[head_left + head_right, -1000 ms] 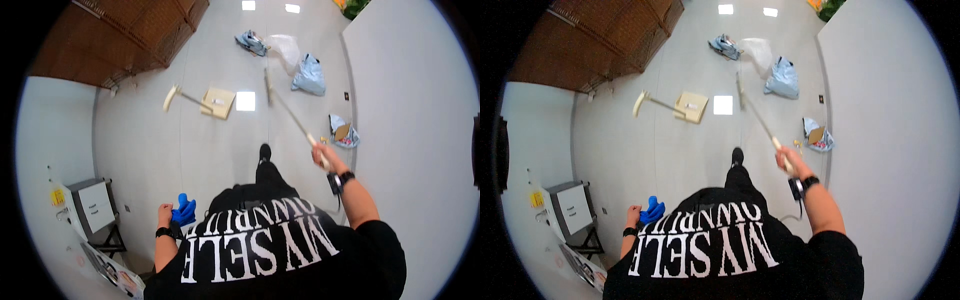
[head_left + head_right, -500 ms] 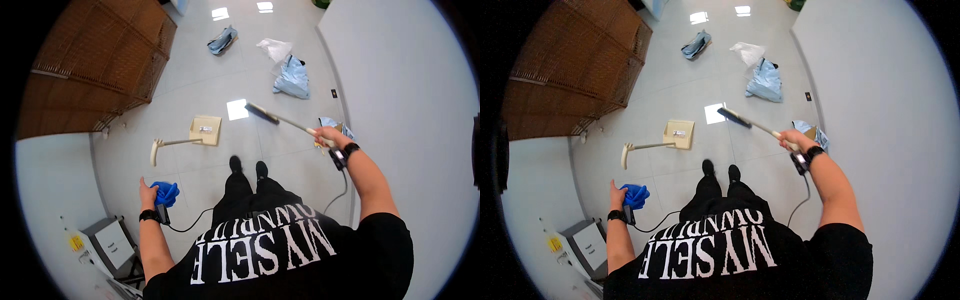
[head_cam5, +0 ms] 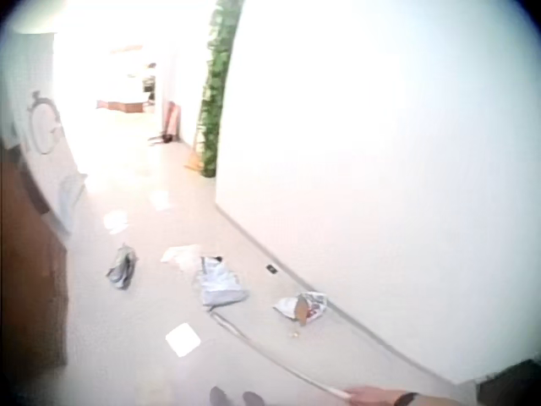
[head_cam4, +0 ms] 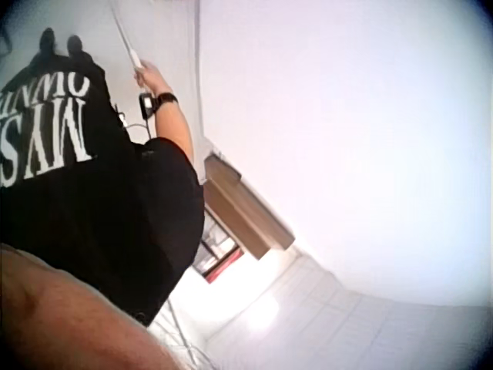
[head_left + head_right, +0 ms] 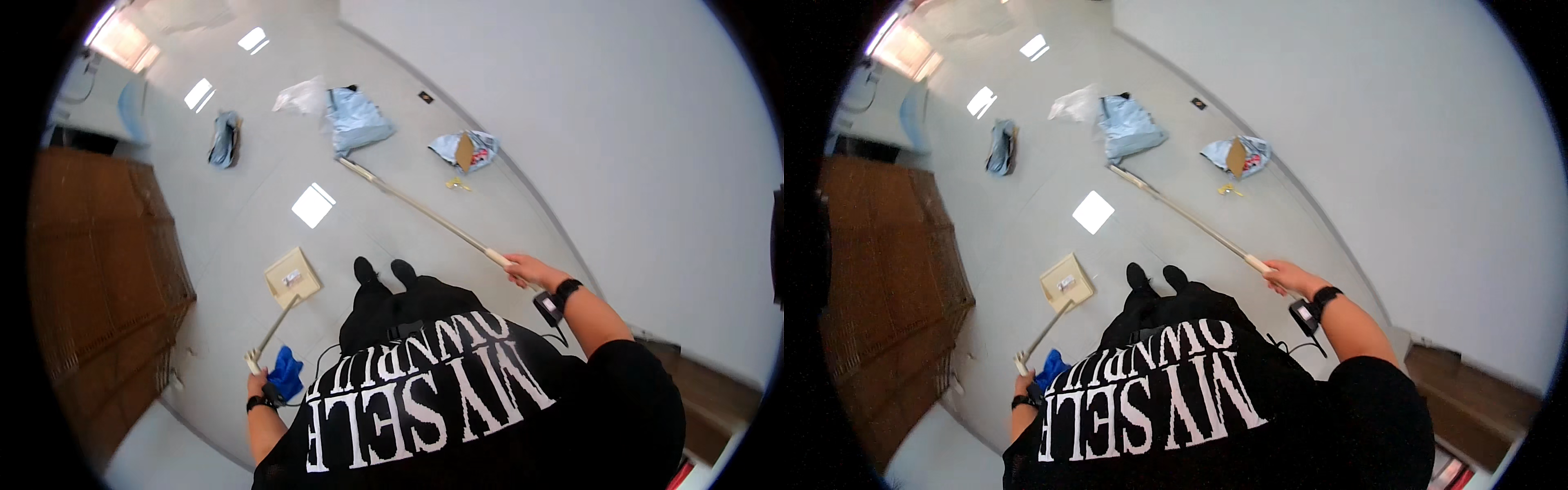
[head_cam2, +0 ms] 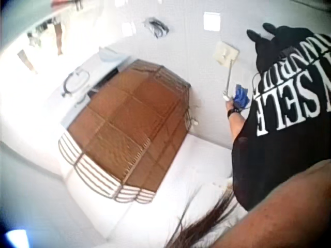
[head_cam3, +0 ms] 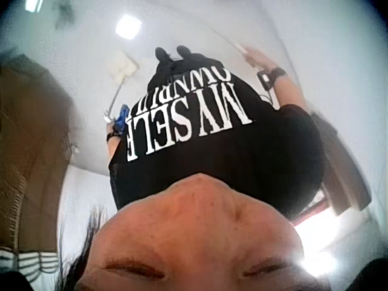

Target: The person sweeps the floor using a broom and a dustpan, gathering debris and pushing it into the dustpan across various sections of the room.

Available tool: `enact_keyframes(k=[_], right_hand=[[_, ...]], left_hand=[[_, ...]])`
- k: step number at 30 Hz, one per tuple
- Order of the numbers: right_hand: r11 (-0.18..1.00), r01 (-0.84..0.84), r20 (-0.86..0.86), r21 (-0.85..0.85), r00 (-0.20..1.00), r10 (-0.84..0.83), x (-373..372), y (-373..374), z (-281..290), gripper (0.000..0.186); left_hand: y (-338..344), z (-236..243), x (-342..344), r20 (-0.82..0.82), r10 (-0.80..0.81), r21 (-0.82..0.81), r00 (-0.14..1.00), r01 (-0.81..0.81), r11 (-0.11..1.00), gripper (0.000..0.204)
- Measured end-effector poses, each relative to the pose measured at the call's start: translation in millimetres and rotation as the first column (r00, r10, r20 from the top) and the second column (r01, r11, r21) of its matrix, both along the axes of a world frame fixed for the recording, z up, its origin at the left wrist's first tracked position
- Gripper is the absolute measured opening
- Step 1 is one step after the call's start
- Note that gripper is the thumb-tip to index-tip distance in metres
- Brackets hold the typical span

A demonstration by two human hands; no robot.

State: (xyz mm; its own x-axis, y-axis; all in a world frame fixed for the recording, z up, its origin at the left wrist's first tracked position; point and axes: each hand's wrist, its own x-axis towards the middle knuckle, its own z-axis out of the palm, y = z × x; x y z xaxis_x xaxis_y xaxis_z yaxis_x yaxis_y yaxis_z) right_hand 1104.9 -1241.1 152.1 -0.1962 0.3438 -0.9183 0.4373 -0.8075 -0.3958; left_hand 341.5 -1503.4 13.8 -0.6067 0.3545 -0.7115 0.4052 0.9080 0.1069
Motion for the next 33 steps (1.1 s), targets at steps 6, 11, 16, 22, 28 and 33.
enact_keyframes(k=[6, 11, 16, 22, 28, 33], right_hand=[[0.949, 0.310, 0.210, -0.062, 0.933, -0.291, 33, -147, 70, 0.041], [0.642, 0.758, 0.249, -0.116, 0.648, -0.720, 27, -198, 52, 0.025], [-0.115, 0.906, 0.225, -0.408, -0.023, -0.974, 74, -125, -30, 0.023], [0.409, 0.882, -0.205, -0.234, 0.366, -0.908, 97, 47, -113, 0.020], [0.144, 0.933, -0.097, -0.329, 0.119, -0.988, 13, 211, -120, 0.018], [0.254, 0.906, -0.159, -0.338, 0.211, -0.965, -31, 265, -152, 0.012]], left_hand=[[21, 1, -2, 0.119, -0.251, -0.202, 0.961, 0.271, 0.941, 0.045], [50, 5, -11, 0.159, -0.428, -0.144, 0.890, 0.450, 0.881, 0.040], [114, 63, 27, 0.098, -0.345, -0.127, 0.934, 0.355, 0.926, 0.040], [163, 113, 69, 0.041, -0.202, -0.098, 0.979, 0.205, 0.974, 0.040], [178, 119, 90, 0.120, 0.199, -0.030, 0.973, -0.197, 0.980, 0.040], [229, 145, 132, -0.007, -0.006, -0.104, 1.000, 0.005, 0.995, 0.041]])
